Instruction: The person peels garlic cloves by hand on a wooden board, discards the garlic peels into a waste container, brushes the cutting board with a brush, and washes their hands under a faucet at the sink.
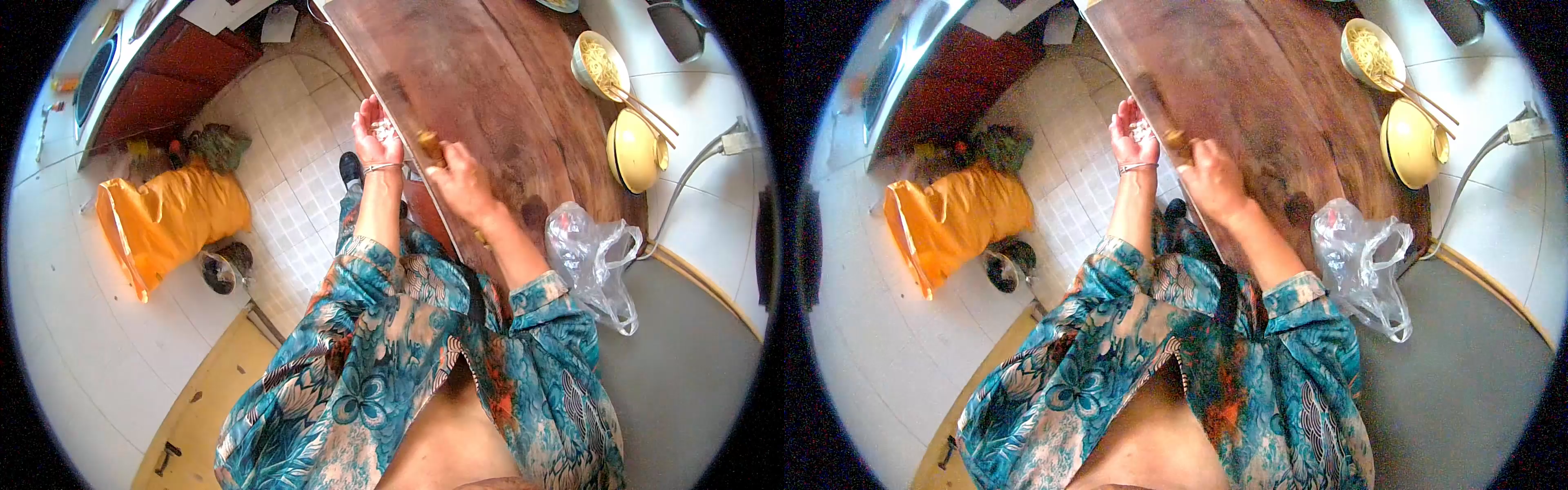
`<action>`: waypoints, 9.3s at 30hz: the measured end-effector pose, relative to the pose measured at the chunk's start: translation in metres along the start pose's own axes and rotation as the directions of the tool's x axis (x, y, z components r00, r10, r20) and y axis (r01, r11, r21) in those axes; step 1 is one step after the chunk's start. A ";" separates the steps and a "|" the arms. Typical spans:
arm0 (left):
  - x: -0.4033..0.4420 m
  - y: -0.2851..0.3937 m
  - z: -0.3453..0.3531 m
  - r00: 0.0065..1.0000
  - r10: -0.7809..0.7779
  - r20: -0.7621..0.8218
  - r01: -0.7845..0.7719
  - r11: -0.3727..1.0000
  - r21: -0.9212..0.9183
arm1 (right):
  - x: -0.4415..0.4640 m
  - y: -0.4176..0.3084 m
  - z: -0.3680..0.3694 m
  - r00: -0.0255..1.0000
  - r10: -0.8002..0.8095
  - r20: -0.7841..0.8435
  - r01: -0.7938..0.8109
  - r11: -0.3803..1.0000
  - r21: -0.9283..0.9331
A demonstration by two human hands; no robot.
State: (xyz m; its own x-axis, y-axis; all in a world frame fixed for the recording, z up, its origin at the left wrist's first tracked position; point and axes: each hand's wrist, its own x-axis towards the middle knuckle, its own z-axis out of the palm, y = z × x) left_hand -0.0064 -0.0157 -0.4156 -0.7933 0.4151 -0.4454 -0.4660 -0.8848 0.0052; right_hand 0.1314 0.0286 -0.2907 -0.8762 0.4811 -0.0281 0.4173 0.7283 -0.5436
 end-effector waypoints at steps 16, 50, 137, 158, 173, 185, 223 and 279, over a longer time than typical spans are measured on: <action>-0.009 0.001 -0.031 0.975 -0.207 -0.079 0.195 0.971 -0.135 | -0.011 0.019 -0.008 0.993 0.033 -0.115 -0.025 0.998 0.063; -0.011 0.142 -0.161 0.945 0.051 -0.323 -0.027 0.997 0.077 | -0.032 -0.036 0.084 0.760 0.129 0.637 -0.370 0.892 0.260; -0.158 -0.104 -0.125 0.251 -0.900 -0.356 -0.305 -0.422 0.854 | -0.391 0.007 -0.236 0.096 0.621 -0.778 -0.286 0.765 0.576; -0.127 -0.048 -0.076 0.461 -0.663 -0.590 0.080 -0.631 0.772 | -0.625 0.185 -0.194 -0.652 0.486 -0.582 -0.505 0.295 0.811; -0.153 -0.010 -0.082 0.671 -0.581 -0.460 0.134 -0.516 0.846 | -0.508 0.067 -0.131 -0.344 0.753 -0.561 -0.282 0.487 0.827; -0.109 0.073 -0.061 0.799 -0.424 -0.427 0.346 -0.258 0.902 | -0.288 0.061 -0.160 0.395 0.806 -0.442 -0.250 0.557 0.792; 0.032 -0.315 0.385 0.609 -0.635 0.476 -0.720 -0.190 0.668 | 0.241 0.200 -0.370 0.971 0.233 0.058 -0.146 0.383 0.912; 0.445 -0.474 0.603 0.895 -0.305 0.326 -0.042 0.669 0.742 | 0.703 0.280 -0.509 0.961 0.275 0.039 -0.011 -0.101 0.995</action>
State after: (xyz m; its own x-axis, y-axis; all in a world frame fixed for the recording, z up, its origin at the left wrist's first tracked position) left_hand -0.3753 0.7158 -0.0762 -0.6952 0.7106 -0.1081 -0.5693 -0.4526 0.6863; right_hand -0.2448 0.8189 -0.0351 -0.7362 0.6437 -0.2089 -0.2725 -0.5645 -0.7792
